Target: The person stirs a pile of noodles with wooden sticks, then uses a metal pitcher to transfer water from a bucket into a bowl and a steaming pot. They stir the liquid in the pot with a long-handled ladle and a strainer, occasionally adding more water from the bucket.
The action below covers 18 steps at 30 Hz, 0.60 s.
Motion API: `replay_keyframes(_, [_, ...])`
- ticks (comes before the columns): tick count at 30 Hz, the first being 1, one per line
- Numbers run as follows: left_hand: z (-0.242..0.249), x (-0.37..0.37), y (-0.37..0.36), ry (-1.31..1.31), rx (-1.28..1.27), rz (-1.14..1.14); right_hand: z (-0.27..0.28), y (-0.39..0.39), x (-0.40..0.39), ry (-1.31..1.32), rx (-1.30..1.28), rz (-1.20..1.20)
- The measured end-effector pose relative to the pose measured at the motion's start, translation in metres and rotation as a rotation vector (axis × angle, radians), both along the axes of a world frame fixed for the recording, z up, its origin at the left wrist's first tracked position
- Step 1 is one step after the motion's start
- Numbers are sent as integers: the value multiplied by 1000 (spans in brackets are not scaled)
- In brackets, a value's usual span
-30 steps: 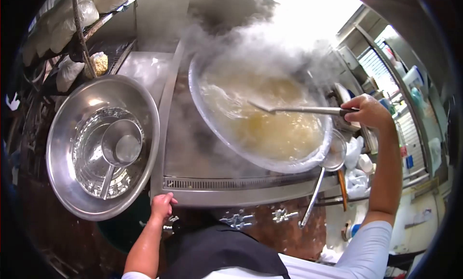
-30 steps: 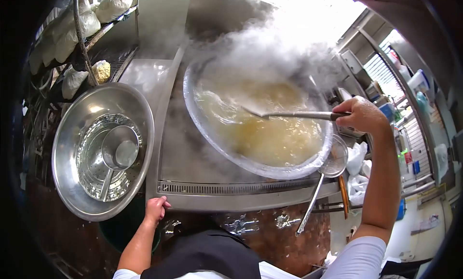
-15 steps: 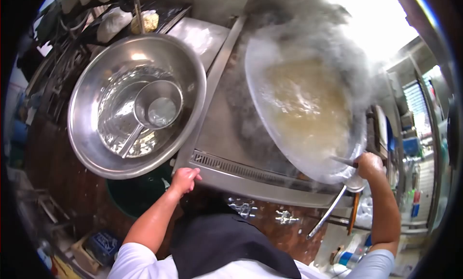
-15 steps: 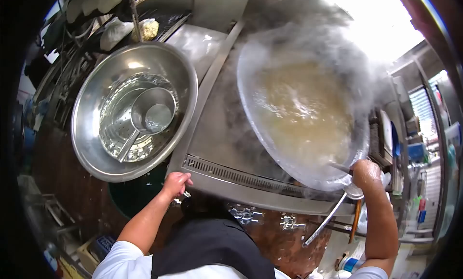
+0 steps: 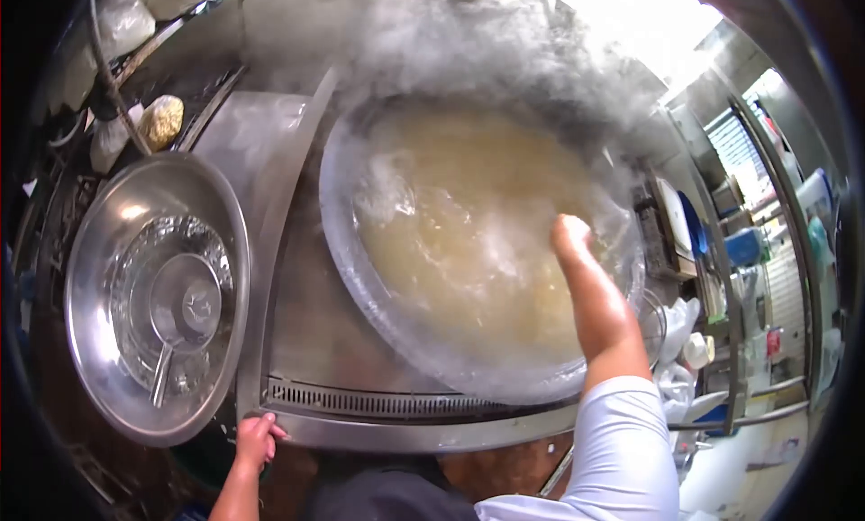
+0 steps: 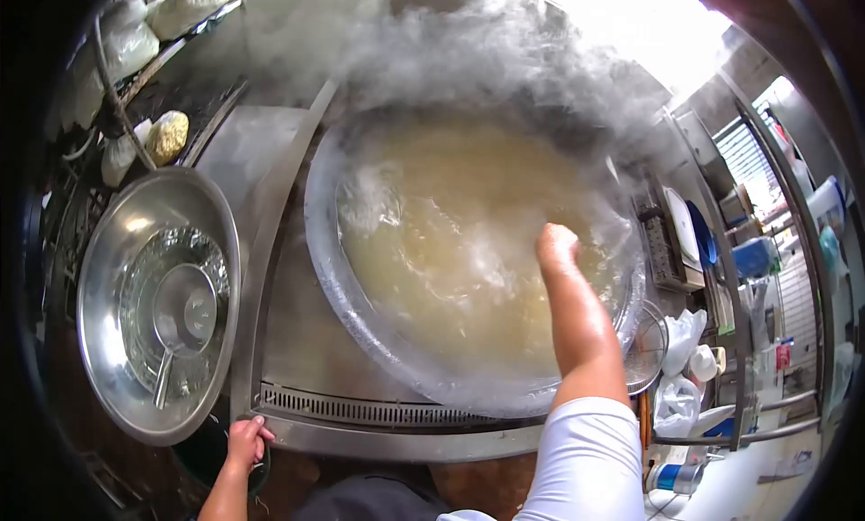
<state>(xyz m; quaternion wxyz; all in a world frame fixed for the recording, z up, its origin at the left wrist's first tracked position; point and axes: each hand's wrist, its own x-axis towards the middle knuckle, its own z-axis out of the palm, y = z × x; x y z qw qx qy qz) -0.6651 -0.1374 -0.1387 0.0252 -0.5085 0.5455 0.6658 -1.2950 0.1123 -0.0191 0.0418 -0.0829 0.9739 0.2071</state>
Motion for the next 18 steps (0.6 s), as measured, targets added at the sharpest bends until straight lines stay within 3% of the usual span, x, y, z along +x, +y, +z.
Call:
replay_keyframes(2, [-6,4,0,-9,8,28,-1,11,13,-1,-54,17])
replay_keyframes(8, [-6,4,-3,63,-8,-43,69,50,80,10,-94,4])
replay_keyframes(10, [-10,5,-4,87,-4,-68,139,53,141,-52,-140,129])
replay_keyframes(18, [-22,7,-7,148,1,-125,336,81,279,-42,-33,240])
